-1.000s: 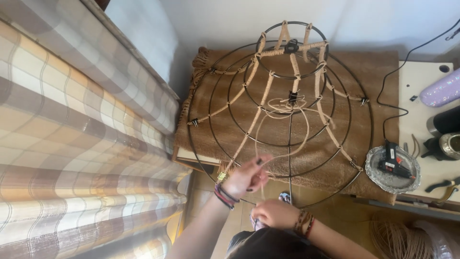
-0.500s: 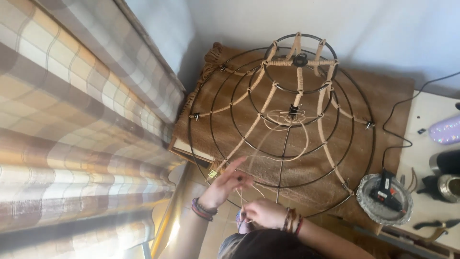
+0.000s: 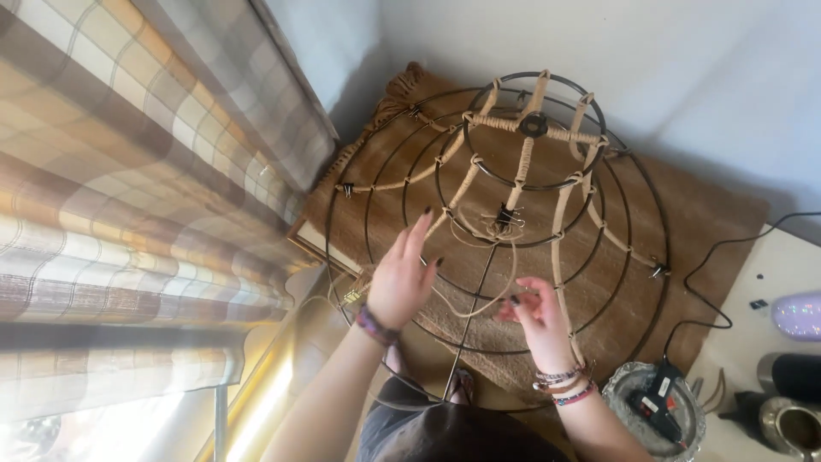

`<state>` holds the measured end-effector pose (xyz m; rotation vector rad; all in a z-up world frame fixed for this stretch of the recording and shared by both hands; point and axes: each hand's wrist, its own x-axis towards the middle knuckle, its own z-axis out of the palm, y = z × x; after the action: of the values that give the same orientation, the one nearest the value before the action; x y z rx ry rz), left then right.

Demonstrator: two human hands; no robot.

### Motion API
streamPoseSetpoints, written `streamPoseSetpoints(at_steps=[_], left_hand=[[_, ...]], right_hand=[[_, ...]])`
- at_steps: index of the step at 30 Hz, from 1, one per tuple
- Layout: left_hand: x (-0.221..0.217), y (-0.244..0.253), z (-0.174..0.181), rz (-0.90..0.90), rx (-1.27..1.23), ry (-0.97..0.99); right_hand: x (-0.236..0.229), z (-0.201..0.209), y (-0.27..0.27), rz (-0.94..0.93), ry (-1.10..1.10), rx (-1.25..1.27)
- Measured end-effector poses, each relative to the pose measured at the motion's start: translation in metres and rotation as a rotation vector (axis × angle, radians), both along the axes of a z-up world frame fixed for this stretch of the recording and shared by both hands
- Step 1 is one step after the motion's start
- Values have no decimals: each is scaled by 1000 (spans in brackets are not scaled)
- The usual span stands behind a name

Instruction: Wrapping decorative twine around the metal structure of a lampshade frame.

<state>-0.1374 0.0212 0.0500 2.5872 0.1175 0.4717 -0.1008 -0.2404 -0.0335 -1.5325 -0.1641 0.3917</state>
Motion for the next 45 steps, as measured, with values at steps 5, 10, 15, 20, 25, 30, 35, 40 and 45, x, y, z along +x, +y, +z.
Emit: streamPoseSetpoints(at_steps=[5, 10, 15, 20, 25, 30, 35, 40, 45], left_hand=[[52, -16, 20, -151, 248, -326], [17, -29, 26, -236, -26, -113], [-14, -58, 75, -399, -759, 345], [-5, -46, 28, -627, 112, -152], [-60, 21, -13, -342, 80, -367], [-109, 59, -20, 250, 174, -217], [-70, 23, 15, 289, -185, 485], [16, -29, 22, 147, -187, 22], [38, -30, -25, 108, -212, 156]], right_hand=[[24, 38, -4, -209, -112, -91], [30, 31, -3, -107, -602, -295], [-6, 41, 30, 475, -995, -239], [-18, 69, 9, 534, -181, 679], [-2, 40, -49, 288, 43, 610], [-2, 24, -65, 10, 270, 466], [-4, 25, -62, 127, 138, 197], [-8, 57, -54, 71, -13, -350], [-17, 67, -49, -233, -746, -805]])
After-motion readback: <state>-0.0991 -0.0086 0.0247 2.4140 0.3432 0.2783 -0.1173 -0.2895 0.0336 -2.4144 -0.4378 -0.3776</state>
